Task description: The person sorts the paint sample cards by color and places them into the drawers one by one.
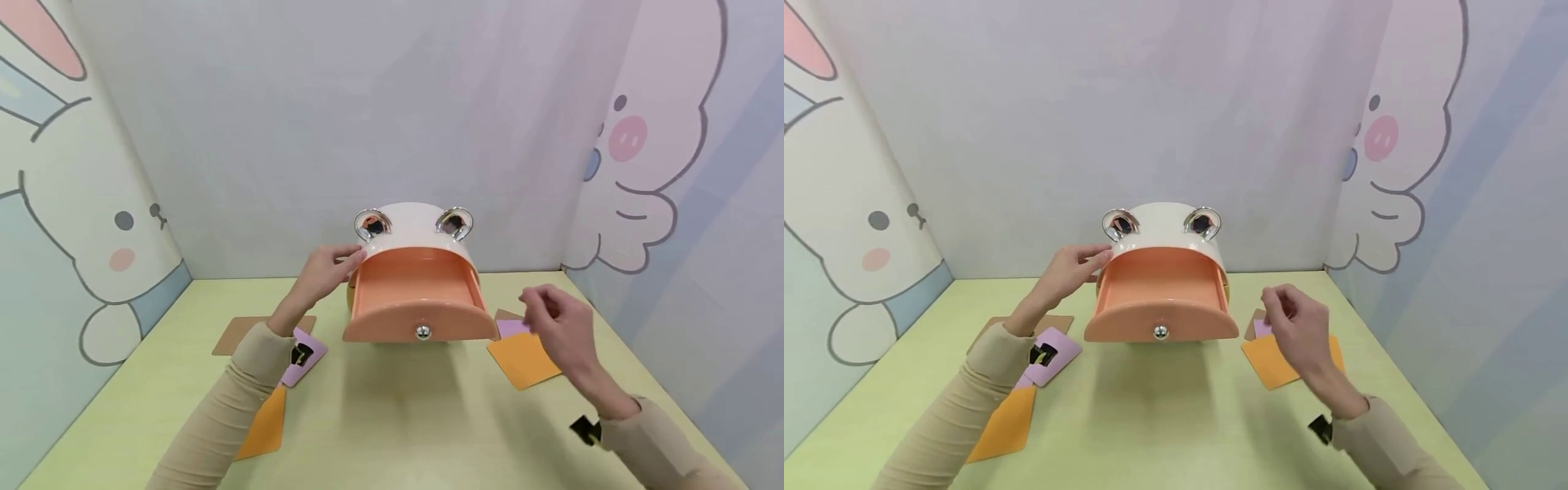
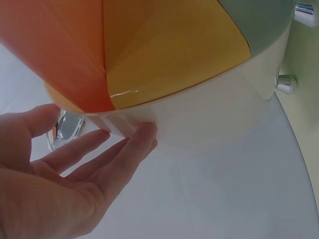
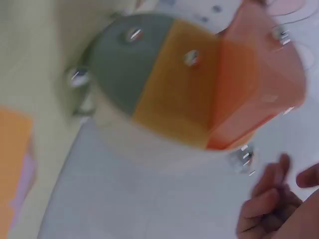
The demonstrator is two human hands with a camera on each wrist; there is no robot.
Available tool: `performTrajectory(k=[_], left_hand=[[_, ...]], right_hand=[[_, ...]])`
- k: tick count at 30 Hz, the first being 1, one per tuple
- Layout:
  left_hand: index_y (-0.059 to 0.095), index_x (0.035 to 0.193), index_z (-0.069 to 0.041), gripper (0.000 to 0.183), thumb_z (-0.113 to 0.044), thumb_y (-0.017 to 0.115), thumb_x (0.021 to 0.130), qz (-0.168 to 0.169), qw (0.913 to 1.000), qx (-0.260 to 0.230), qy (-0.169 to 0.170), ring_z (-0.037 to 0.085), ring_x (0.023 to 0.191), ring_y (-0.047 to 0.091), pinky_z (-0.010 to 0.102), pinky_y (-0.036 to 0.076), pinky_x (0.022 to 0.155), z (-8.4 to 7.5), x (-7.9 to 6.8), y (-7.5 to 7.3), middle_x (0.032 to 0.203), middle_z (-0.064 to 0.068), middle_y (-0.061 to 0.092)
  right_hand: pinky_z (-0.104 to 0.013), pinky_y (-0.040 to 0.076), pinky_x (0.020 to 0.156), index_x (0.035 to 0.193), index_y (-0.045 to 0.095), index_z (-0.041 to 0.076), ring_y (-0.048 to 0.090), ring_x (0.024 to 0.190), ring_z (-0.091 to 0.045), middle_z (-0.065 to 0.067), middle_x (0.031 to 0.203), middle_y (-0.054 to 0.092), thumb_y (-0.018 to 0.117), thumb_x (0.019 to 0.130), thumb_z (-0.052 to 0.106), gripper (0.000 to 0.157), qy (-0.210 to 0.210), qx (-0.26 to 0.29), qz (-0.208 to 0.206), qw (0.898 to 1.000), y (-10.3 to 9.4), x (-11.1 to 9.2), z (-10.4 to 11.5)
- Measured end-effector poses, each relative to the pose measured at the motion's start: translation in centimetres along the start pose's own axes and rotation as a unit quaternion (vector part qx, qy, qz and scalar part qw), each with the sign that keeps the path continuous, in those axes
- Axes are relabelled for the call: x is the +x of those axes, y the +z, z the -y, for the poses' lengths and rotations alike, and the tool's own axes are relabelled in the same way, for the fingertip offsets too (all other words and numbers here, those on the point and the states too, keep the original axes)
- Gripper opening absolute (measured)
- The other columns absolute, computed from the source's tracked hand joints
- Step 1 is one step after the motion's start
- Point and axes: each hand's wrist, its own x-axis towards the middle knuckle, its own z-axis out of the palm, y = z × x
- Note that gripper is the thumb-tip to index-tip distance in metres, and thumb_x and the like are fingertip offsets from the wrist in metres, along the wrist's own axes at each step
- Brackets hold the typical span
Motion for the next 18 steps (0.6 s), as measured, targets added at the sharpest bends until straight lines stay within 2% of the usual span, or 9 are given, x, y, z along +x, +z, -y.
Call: performTrajectory(k=[1, 2, 4, 6, 8, 9, 12, 18], left_hand=[[0.060, 0.130, -0.006, 0.046, -0.036, 0.057, 0.096, 0.000, 1.0000, 0.001, 0.000, 0.032, 0.111, 0.066, 0.040, 0.060, 0.081, 0.0, 0.0, 0.0, 0.132, 0.016, 0.061], [0.060, 0.130, -0.006, 0.045, -0.036, 0.057, 0.096, 0.000, 1.0000, 0.002, 0.000, 0.032, 0.111, 0.066, 0.040, 0.060, 0.081, 0.1, 0.1, -0.1, 0.132, 0.016, 0.061], [0.060, 0.130, -0.006, 0.045, -0.035, 0.057, 0.097, 0.000, 1.0000, 0.003, -0.001, 0.033, 0.111, 0.066, 0.040, 0.060, 0.080, 0.1, 0.1, -0.1, 0.131, 0.016, 0.061], [0.061, 0.130, -0.005, 0.045, -0.035, 0.057, 0.097, 0.000, 1.0000, 0.005, -0.002, 0.033, 0.110, 0.066, 0.039, 0.060, 0.080, 0.1, 0.1, -0.2, 0.130, 0.016, 0.062], [0.061, 0.129, -0.005, 0.044, -0.035, 0.057, 0.096, 0.000, 1.0000, 0.006, -0.001, 0.033, 0.110, 0.066, 0.039, 0.060, 0.080, 0.2, 0.1, -0.2, 0.130, 0.017, 0.062], [0.061, 0.129, -0.005, 0.044, -0.035, 0.057, 0.097, 0.001, 1.0000, 0.007, -0.001, 0.033, 0.110, 0.066, 0.039, 0.060, 0.079, 0.1, 0.1, -0.2, 0.130, 0.017, 0.062], [0.061, 0.129, -0.005, 0.044, -0.035, 0.057, 0.097, 0.001, 1.0000, 0.004, 0.001, 0.033, 0.110, 0.066, 0.039, 0.060, 0.080, 0.1, 0.1, -0.2, 0.130, 0.016, 0.062], [0.059, 0.132, -0.006, 0.045, -0.034, 0.056, 0.097, 0.006, 1.0000, 0.002, 0.003, 0.033, 0.112, 0.065, 0.040, 0.059, 0.082, 0.1, 0.1, -0.2, 0.133, 0.016, 0.060]], right_hand=[[-0.032, 0.052, 0.062, 0.097, 0.067, -0.005, 0.060, 0.071, -0.029, -0.017, 0.078, 0.067, 0.061, 0.094, 0.024, 0.030, 0.017, -0.071, 0.031, 0.997, 0.0, 0.3, -1.5], [-0.037, 0.053, 0.067, 0.103, 0.064, -0.007, 0.060, 0.080, -0.034, -0.022, 0.088, 0.067, 0.064, 0.092, 0.032, 0.040, 0.033, -0.137, 0.072, 0.987, 0.2, 0.5, -3.0], [-0.046, 0.050, 0.071, 0.111, 0.058, -0.011, 0.055, 0.090, -0.042, -0.028, 0.100, 0.063, 0.066, 0.086, 0.048, 0.064, 0.057, -0.251, 0.163, 0.953, 0.7, 0.4, -5.6], [-0.051, 0.048, 0.065, 0.105, 0.054, -0.013, 0.052, 0.086, -0.045, -0.031, 0.095, 0.059, 0.068, 0.078, 0.060, 0.079, 0.085, -0.311, 0.232, 0.918, 1.3, -0.1, -7.5], [-0.045, 0.043, 0.059, 0.094, 0.051, -0.009, 0.050, 0.078, -0.039, -0.025, 0.084, 0.055, 0.068, 0.072, 0.069, 0.083, 0.115, -0.341, 0.269, 0.894, 1.8, -0.7, -8.7], [-0.043, 0.040, 0.058, 0.089, 0.049, -0.006, 0.049, 0.075, -0.036, -0.021, 0.080, 0.052, 0.068, 0.070, 0.071, 0.082, 0.125, -0.347, 0.279, 0.887, 2.1, -1.0, -9.0], [-0.040, 0.035, 0.058, 0.081, 0.045, 0.000, 0.045, 0.070, -0.029, -0.014, 0.074, 0.046, 0.069, 0.067, 0.073, 0.078, 0.140, -0.357, 0.288, 0.877, 2.7, -1.7, -9.2], [-0.046, 0.039, 0.061, 0.089, 0.048, -0.007, 0.047, 0.077, -0.032, -0.018, 0.081, 0.050, 0.070, 0.072, 0.067, 0.078, 0.141, -0.370, 0.290, 0.871, 3.2, -1.8, -9.3]])
